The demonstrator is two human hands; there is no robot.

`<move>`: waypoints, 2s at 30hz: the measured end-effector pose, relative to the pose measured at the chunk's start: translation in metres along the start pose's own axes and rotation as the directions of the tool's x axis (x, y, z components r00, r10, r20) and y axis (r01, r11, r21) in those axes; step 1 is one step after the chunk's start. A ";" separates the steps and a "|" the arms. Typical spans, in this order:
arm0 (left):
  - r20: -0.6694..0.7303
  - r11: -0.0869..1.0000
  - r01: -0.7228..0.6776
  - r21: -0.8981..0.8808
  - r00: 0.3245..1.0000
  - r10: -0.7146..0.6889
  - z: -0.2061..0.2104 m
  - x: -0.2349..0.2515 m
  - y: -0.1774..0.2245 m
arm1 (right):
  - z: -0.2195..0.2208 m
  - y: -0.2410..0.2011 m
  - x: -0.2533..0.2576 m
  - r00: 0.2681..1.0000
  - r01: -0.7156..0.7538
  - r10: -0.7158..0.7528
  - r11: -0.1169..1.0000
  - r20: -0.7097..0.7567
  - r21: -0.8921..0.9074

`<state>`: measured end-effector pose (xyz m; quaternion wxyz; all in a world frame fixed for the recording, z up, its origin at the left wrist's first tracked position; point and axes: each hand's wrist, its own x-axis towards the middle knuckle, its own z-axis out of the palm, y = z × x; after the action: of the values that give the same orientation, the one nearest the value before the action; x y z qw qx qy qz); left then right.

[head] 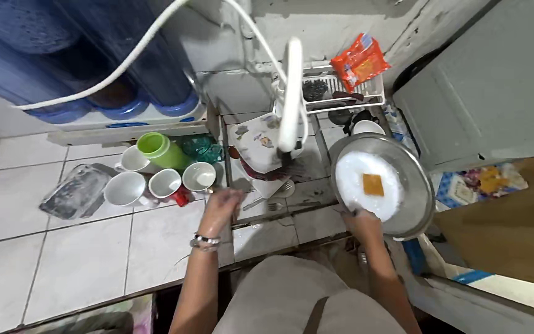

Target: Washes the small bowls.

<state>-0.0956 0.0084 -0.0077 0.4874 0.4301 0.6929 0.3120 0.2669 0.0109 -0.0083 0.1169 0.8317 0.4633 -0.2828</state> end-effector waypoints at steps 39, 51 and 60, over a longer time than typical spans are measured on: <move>0.211 0.991 0.129 0.034 0.968 -0.134 0.223 0.130 0.114 | 0.032 0.228 0.040 0.425 0.622 -0.570 0.748 -0.703 -0.231; -0.317 0.892 0.069 -0.446 0.920 -0.229 0.096 -0.022 0.029 | -0.070 0.167 0.100 0.859 0.465 -0.501 0.849 -0.102 -0.252; -0.186 0.780 0.128 -0.613 0.936 -0.300 0.100 -0.026 0.009 | -0.101 -0.113 0.043 0.587 0.712 -0.807 0.478 -0.062 0.515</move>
<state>0.0052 -0.0100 -0.0218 0.5289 0.1271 0.6660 0.5105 0.2263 0.1484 0.0566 -0.1916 0.5075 0.6832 -0.4889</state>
